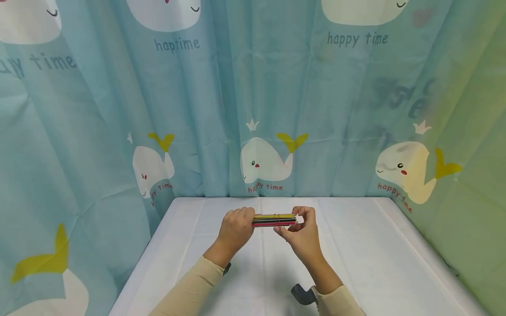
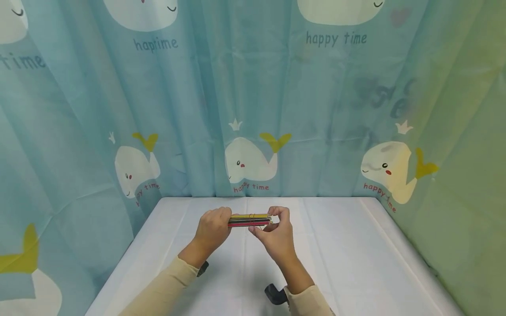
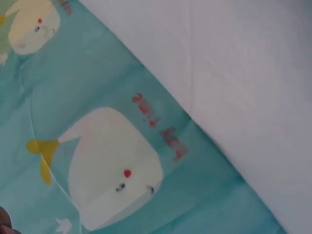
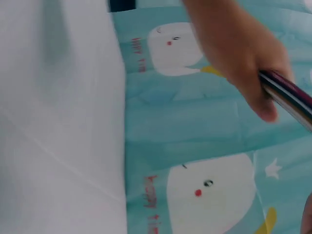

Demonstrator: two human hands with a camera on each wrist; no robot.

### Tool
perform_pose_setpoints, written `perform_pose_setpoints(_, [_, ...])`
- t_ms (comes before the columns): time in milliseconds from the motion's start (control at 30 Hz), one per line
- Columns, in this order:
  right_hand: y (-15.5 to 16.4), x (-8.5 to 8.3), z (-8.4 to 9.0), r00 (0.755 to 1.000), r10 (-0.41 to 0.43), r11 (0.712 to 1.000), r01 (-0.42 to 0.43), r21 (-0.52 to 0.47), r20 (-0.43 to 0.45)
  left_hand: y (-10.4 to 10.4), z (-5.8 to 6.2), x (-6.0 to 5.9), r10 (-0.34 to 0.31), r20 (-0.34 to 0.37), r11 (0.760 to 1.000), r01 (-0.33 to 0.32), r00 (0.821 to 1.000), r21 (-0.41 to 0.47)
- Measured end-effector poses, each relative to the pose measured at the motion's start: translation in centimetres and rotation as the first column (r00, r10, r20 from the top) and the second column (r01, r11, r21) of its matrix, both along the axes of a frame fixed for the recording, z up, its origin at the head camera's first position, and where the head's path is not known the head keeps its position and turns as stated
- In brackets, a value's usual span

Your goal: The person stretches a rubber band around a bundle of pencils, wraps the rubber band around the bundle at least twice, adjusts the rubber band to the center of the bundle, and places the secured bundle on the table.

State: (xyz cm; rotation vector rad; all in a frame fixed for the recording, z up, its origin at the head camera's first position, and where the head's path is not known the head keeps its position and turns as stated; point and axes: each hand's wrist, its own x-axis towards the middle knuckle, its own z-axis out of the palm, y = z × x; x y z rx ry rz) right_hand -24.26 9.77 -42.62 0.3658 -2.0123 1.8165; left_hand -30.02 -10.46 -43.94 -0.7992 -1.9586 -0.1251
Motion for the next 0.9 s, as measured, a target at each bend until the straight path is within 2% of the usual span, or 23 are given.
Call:
perform_pose_setpoints(100, [-0.1,0.2,0.1,0.996,0.045,0.999,-0.047,0.028,0.071,-0.2,0.2,-0.1,0.023,-0.006,0.998,-0.023,1.000,0.058])
perform_pose_setpoints(167, [-0.5,0.5,0.0,0.986,0.129,0.990,-0.134,0.042,0.103,-0.3,0.6,-0.2,0.035,-0.021,0.997,-0.033,0.999,0.076])
perform_pose_setpoints(233, [-1.0,0.9,-0.2,0.976,0.204,0.979,-0.204,-0.002,0.081,-0.3,1.0,-0.3,0.043,-0.032,0.995,-0.040,0.999,0.092])
perform_pose_setpoints(300, [-1.6,1.2,-0.3,0.971,0.234,0.970,-0.231,-0.079,0.038,-0.4,1.5,-0.4,0.053,-0.041,0.994,-0.048,0.998,0.098])
perform_pose_setpoints(400, [-2.1,1.1,-0.4,0.987,0.154,0.975,-0.158,-0.156,-0.038,-0.4,1.9,-0.4,0.054,-0.042,0.994,-0.050,0.998,0.098])
perform_pose_setpoints(500, [-2.3,0.9,-0.5,0.998,0.064,0.983,-0.066,-0.171,-0.018,-0.6,1.9,-0.3,0.076,-0.045,0.994,-0.072,0.996,0.078])
perform_pose_setpoints(567, [-2.4,1.4,-0.1,1.000,0.006,0.988,-0.011,-0.151,-0.028,-0.6,1.8,-0.3,0.091,-0.059,0.994,-0.087,0.994,0.066])
perform_pose_setpoints(633, [-2.4,1.4,-0.5,0.994,-0.043,0.996,0.035,-0.086,-0.102,-0.5,1.7,-0.2,0.112,-0.073,0.993,-0.109,0.991,0.052])
perform_pose_setpoints(700, [-2.4,1.4,-0.7,0.967,-0.092,0.996,0.092,-0.009,-0.239,-0.5,1.6,-0.2,0.139,-0.081,0.990,-0.136,0.987,0.044])
perform_pose_setpoints(800, [-2.2,0.3,-1.7,0.883,-0.132,0.980,0.184,0.075,-0.451,-0.4,1.5,-0.1,0.167,-0.082,0.986,-0.165,0.982,0.030])
perform_pose_setpoints(833, [-2.1,0.0,-1.7,0.857,-0.146,0.972,0.219,0.091,-0.495,-0.4,1.4,-0.1,0.173,-0.080,0.985,-0.171,0.982,0.024])
perform_pose_setpoints(900, [-2.0,-0.4,-1.6,0.827,-0.169,0.955,0.271,0.117,-0.536,-0.2,1.2,0.0,0.172,-0.079,0.985,-0.172,0.982,0.008])
